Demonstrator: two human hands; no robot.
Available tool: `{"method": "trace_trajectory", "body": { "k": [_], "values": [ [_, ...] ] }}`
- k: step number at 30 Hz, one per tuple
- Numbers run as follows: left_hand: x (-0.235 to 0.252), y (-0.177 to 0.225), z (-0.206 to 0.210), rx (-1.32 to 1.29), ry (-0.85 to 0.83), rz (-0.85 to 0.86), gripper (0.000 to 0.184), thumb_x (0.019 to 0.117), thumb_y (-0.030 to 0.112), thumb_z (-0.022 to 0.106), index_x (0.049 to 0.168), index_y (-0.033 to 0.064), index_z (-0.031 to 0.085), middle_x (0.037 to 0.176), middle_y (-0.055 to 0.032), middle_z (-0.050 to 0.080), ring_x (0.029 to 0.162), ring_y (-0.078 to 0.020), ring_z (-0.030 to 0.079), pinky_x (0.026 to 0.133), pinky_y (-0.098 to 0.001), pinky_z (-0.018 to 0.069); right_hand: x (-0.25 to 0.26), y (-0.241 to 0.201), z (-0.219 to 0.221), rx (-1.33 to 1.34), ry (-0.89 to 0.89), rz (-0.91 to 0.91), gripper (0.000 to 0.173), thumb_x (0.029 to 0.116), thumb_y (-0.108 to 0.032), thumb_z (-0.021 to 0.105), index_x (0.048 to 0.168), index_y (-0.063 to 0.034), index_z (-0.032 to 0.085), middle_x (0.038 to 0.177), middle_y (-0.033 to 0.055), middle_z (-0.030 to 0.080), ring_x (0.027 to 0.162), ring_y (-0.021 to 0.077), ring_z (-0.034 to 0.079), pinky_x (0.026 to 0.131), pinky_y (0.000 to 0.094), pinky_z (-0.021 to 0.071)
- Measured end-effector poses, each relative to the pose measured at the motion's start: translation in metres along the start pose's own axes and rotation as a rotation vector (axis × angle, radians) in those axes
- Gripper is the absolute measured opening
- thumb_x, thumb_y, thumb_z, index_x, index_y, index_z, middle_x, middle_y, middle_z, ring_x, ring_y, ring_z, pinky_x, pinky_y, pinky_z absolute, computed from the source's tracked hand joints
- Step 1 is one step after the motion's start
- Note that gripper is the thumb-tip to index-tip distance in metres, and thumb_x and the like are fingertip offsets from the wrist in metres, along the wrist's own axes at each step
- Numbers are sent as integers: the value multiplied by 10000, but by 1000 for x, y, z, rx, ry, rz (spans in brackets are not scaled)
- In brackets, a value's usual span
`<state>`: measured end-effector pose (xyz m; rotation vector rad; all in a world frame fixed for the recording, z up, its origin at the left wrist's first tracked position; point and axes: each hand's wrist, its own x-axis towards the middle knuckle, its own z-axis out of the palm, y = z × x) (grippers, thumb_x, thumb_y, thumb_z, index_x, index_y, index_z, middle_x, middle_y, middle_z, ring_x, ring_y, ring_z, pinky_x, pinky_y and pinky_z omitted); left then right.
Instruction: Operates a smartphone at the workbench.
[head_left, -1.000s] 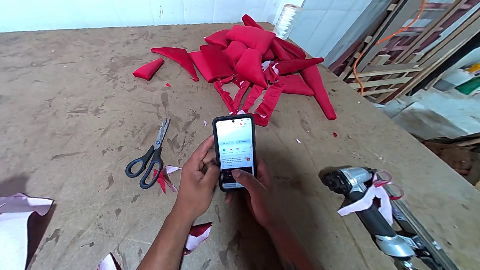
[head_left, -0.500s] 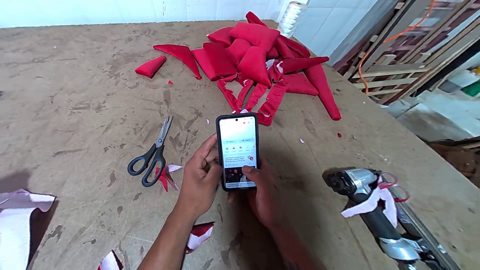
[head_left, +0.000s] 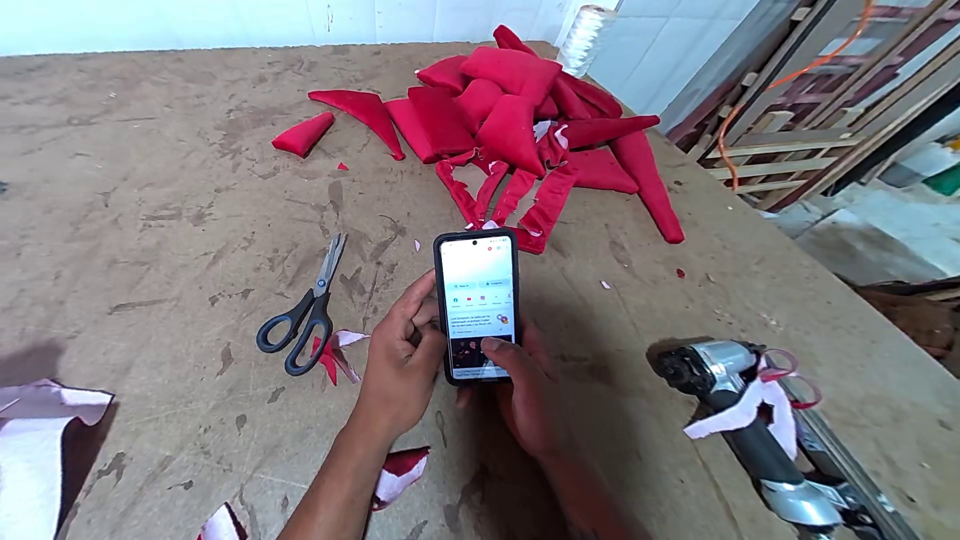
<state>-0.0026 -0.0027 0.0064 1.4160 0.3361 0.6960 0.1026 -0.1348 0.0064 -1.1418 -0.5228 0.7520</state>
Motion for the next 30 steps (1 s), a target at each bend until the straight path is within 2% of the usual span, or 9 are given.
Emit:
{"method": "trace_trajectory", "body": {
  "k": [30],
  "values": [
    [1, -1, 0, -6, 6, -2, 586, 996, -24, 522, 1546, 172, 460, 1045, -122, 740, 718, -208, 688, 601, -302, 588, 1, -1, 1, -3, -8, 8, 411, 996, -159, 531, 1388, -44, 490, 1075, 245, 686, 771, 343, 734, 547, 441, 636]
  ]
}}
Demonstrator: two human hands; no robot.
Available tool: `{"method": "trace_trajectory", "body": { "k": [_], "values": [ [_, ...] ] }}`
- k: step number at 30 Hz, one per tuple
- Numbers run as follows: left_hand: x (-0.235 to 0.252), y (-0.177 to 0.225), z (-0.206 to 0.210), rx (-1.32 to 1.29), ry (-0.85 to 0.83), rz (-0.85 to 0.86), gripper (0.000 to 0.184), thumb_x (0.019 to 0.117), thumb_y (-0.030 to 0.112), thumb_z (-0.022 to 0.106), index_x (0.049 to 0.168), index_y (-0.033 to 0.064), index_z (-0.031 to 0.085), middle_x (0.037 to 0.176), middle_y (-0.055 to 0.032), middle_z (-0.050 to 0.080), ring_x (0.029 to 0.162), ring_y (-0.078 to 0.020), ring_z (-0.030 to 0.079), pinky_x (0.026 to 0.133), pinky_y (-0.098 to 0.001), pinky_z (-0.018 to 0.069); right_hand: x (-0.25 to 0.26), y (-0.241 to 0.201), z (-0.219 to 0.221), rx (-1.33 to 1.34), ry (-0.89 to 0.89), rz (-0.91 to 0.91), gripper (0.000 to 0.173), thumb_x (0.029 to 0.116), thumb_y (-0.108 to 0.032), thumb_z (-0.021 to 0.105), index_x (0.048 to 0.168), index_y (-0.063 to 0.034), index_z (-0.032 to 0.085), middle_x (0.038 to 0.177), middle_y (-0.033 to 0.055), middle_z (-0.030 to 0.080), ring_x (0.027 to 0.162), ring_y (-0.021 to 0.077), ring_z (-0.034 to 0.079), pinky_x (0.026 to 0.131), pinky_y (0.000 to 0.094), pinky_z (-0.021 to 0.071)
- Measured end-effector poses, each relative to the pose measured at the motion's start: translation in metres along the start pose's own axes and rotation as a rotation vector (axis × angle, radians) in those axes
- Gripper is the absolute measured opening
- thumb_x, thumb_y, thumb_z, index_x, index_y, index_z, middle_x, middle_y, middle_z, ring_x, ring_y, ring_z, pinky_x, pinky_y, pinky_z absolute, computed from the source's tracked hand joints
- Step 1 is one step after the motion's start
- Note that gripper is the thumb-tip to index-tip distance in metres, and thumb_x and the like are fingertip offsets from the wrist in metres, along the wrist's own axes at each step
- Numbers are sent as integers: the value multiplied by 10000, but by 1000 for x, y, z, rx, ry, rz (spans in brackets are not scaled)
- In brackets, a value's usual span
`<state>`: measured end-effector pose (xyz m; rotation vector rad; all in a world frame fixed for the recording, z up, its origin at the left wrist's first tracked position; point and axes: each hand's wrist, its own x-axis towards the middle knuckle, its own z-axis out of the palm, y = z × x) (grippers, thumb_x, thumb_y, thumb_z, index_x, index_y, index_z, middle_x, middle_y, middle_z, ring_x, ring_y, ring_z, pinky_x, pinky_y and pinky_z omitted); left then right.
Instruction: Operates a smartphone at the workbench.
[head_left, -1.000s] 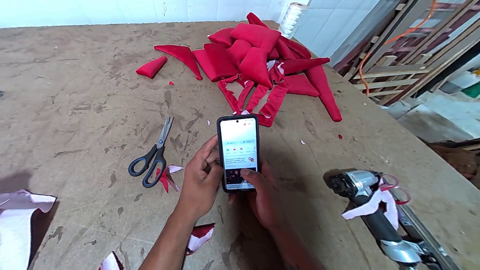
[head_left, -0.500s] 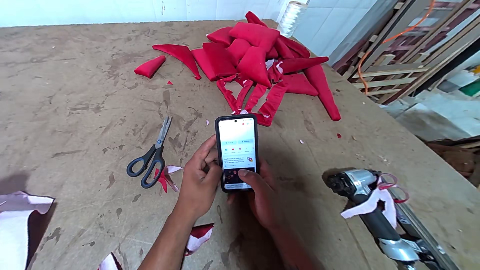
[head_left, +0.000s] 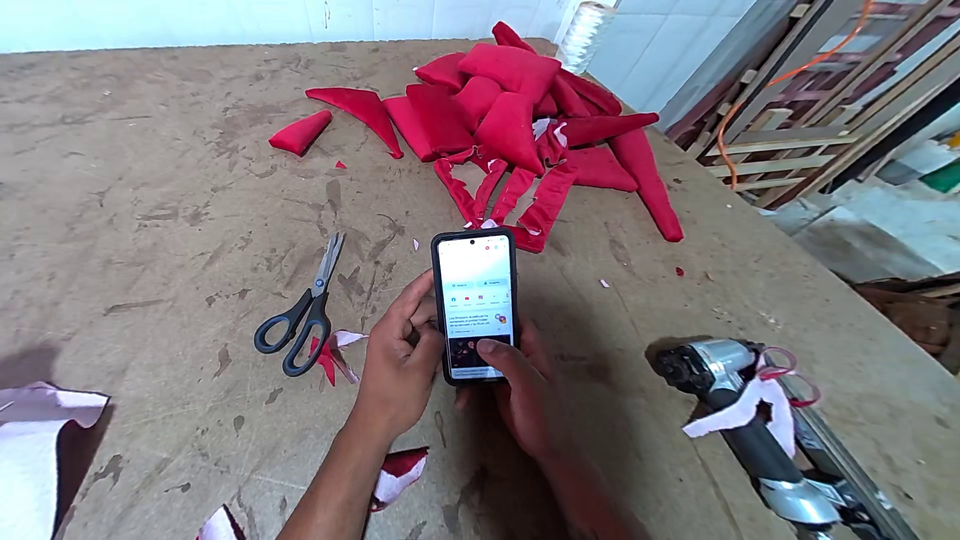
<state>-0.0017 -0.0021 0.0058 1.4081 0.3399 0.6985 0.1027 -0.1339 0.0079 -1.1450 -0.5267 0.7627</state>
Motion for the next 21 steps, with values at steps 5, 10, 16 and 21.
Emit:
{"method": "trace_trajectory", "body": {
  "k": [5, 10, 16, 21],
  "values": [
    [0, 0, 0, 1, 5, -6, 582, 1000, -16, 527, 1547, 173, 458, 1062, -120, 743, 748, -210, 700, 625, -306, 597, 0, 0, 0, -7, 10, 0, 419, 990, -150, 531, 1391, -39, 481, 1075, 244, 685, 770, 342, 734, 551, 439, 637],
    [0, 0, 0, 10, 4, -4, 588, 997, -16, 527, 1550, 172, 457, 1053, -116, 744, 737, -209, 694, 617, -303, 592, 0, 0, 0, -12, 13, 7, 430, 989, -156, 531, 1400, -42, 478, 1082, 245, 684, 780, 349, 734, 551, 445, 638],
    [0, 0, -1, 21, 0, -4, 584, 1002, -12, 523, 1549, 182, 457, 1042, -108, 744, 712, -202, 683, 603, -301, 583, 0, 0, 0, -10, 10, 3, 427, 996, -172, 529, 1403, -54, 484, 1081, 240, 687, 789, 348, 736, 552, 449, 638],
    [0, 0, 0, 26, 10, -4, 589, 996, -15, 525, 1548, 180, 459, 1034, -108, 746, 708, -199, 684, 599, -298, 584, 0, 4, -4, -19, 1, -10, 455, 1038, -291, 454, 1443, -85, 463, 1104, 236, 684, 793, 345, 737, 547, 453, 636]
  ]
}}
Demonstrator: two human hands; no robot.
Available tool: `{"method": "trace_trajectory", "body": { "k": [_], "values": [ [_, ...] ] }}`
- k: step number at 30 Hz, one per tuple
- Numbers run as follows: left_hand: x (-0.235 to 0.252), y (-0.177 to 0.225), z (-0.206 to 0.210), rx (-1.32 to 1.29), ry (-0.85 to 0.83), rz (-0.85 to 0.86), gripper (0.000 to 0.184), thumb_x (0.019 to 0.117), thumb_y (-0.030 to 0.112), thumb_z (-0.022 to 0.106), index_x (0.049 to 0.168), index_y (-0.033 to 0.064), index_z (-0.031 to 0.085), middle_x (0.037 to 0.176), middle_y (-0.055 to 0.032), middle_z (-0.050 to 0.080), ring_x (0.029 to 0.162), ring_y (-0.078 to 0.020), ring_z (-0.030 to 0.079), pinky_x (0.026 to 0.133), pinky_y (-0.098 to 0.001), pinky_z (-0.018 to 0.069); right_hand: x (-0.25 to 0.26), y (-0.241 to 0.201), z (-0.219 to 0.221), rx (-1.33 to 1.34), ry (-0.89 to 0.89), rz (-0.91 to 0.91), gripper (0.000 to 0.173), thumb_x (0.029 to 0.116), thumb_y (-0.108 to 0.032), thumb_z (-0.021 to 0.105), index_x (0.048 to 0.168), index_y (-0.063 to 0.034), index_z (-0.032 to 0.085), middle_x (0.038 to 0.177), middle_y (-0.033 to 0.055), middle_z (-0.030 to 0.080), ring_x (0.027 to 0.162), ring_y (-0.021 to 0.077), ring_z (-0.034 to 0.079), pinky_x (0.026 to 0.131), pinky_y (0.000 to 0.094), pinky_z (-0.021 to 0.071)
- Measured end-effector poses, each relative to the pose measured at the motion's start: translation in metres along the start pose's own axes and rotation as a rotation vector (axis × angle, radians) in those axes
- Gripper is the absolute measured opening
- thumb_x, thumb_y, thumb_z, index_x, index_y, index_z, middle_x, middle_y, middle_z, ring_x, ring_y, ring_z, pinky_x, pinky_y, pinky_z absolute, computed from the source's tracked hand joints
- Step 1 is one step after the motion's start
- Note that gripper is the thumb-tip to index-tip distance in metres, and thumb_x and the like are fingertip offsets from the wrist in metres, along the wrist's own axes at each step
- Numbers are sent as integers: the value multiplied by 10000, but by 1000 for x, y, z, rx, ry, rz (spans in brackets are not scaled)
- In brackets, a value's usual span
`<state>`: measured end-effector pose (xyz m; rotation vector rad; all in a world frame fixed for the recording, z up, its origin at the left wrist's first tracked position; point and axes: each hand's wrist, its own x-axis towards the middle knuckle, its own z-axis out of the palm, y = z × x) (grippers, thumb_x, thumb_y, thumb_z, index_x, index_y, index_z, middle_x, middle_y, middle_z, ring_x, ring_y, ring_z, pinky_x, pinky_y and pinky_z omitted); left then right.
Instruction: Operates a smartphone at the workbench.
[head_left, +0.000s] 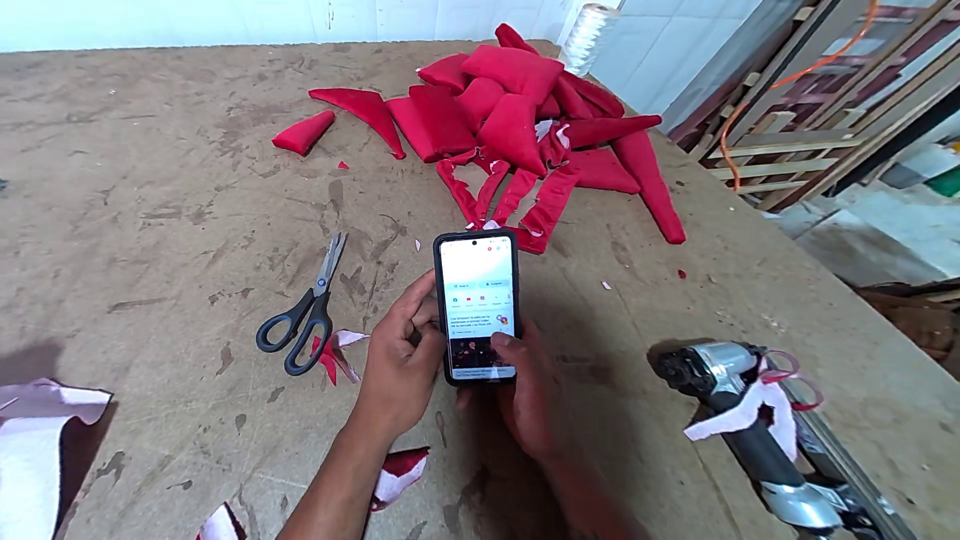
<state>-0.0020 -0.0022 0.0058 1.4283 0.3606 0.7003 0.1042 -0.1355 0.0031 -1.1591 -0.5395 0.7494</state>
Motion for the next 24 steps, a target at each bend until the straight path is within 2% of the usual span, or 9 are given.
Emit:
{"method": "trace_trajectory", "body": {
  "k": [4, 19, 24],
  "values": [
    [0, 0, 0, -3, -2, -3, 589, 1000, -9, 532, 1551, 184, 456, 1041, -109, 746, 713, -201, 688, 606, -300, 587, 0, 3, -2, 6, 0, 2, 469, 1050, -355, 428, 1444, -104, 474, 1108, 233, 684, 796, 343, 737, 549, 450, 635],
    [0, 0, 0, 1, -2, -6, 575, 1005, 6, 525, 1548, 184, 462, 1027, -111, 746, 710, -202, 685, 601, -298, 583, 1, 4, -2, 14, 10, -2, 490, 1050, -358, 387, 1438, -73, 477, 1108, 242, 678, 787, 349, 732, 541, 459, 630],
    [0, 0, 0, -9, -10, 2, 564, 1010, 1, 514, 1543, 178, 465, 1066, -117, 746, 749, -211, 699, 622, -304, 592, 1, 6, -3, 17, 5, -14, 497, 1058, -396, 394, 1415, -59, 475, 1092, 240, 684, 772, 349, 733, 530, 457, 629]
  ]
}}
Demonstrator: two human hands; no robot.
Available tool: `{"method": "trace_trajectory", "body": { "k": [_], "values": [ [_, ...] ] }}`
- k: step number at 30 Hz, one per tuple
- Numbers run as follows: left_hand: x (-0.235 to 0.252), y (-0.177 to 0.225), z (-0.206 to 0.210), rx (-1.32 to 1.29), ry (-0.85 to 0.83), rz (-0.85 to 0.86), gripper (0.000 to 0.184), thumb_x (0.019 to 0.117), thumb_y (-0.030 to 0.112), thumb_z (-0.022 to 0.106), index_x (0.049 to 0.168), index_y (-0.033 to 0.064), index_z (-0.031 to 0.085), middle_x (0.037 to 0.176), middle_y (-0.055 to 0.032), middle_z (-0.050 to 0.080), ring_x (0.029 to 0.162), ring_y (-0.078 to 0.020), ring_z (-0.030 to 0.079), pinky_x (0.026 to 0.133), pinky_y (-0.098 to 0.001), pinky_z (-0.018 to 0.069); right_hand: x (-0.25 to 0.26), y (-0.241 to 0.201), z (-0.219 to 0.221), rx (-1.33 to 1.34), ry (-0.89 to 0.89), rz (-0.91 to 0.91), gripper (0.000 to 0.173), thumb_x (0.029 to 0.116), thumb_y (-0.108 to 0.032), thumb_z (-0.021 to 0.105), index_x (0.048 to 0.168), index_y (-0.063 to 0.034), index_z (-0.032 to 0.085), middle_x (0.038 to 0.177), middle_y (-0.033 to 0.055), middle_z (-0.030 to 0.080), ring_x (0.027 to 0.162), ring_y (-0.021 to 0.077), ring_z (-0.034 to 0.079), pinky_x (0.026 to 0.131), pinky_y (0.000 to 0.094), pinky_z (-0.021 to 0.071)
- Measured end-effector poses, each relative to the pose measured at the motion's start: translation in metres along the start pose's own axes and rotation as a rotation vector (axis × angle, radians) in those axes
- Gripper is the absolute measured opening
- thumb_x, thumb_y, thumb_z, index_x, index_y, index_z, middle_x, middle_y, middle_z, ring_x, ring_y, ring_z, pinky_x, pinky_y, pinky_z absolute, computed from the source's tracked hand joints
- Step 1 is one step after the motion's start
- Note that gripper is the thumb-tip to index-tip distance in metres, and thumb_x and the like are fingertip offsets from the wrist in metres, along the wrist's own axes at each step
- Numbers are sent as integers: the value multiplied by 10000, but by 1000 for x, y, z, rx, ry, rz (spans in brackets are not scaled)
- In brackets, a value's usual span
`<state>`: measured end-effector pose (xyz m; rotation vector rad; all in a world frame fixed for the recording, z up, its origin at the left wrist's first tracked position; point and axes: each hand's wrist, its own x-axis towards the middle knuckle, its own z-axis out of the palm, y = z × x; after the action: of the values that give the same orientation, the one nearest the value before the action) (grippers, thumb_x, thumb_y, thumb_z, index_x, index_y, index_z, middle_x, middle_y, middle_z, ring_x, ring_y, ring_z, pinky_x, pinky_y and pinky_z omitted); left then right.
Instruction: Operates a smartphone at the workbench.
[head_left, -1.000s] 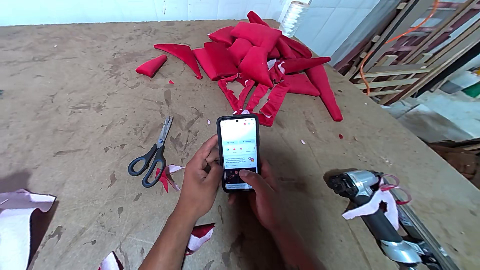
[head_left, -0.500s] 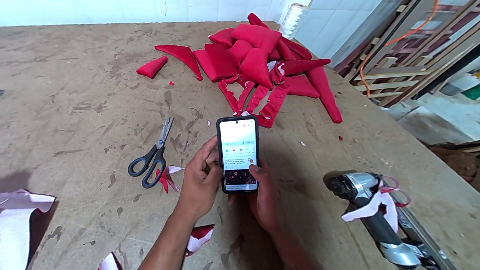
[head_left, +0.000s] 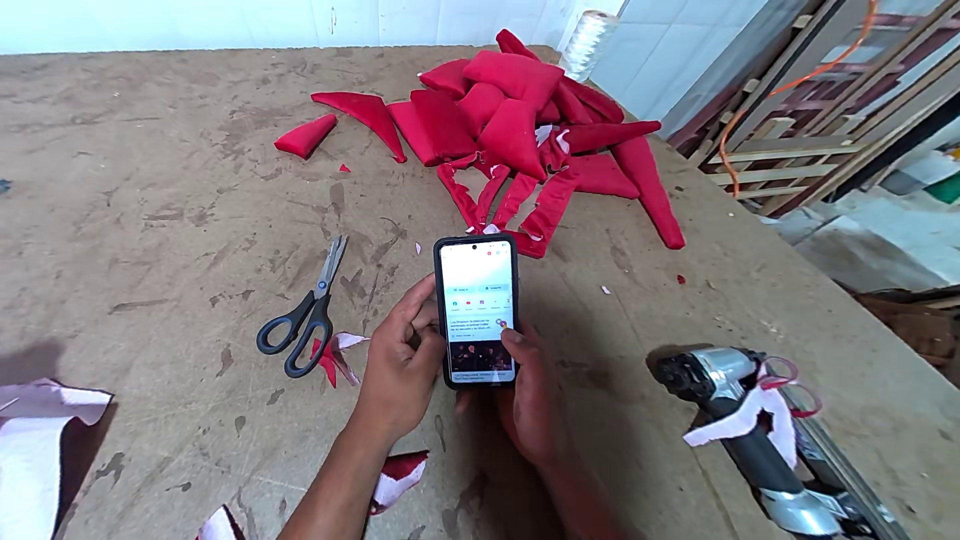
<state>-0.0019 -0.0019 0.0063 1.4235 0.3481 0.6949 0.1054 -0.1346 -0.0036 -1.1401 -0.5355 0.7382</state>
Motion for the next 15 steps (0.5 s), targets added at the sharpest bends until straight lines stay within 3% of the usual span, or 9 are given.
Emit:
{"method": "trace_trajectory", "body": {
  "k": [10, 12, 15],
  "values": [
    [0, 0, 0, 1, 0, 0, 564, 1009, 4, 520, 1541, 184, 470, 1048, -117, 747, 736, -211, 696, 614, -302, 588, 0, -2, 1, -8, 13, 12, 483, 1055, -366, 374, 1414, -63, 488, 1099, 243, 683, 791, 349, 735, 533, 453, 629],
    [0, 0, 0, 4, 6, -3, 562, 1009, 4, 518, 1539, 185, 473, 1038, -115, 745, 725, -209, 692, 605, -303, 587, 0, -5, 3, -2, -2, 14, 471, 1042, -351, 451, 1398, -45, 479, 1080, 240, 689, 773, 343, 736, 536, 449, 632],
    [1, -1, -1, 2, 25, -9, 548, 1013, 13, 509, 1534, 180, 482, 1052, -114, 746, 756, -213, 701, 625, -314, 595, -2, -12, 5, 0, -69, 48, 547, 945, -151, 629, 1431, -34, 406, 1105, 224, 685, 791, 346, 736, 595, 459, 649]
  ]
}}
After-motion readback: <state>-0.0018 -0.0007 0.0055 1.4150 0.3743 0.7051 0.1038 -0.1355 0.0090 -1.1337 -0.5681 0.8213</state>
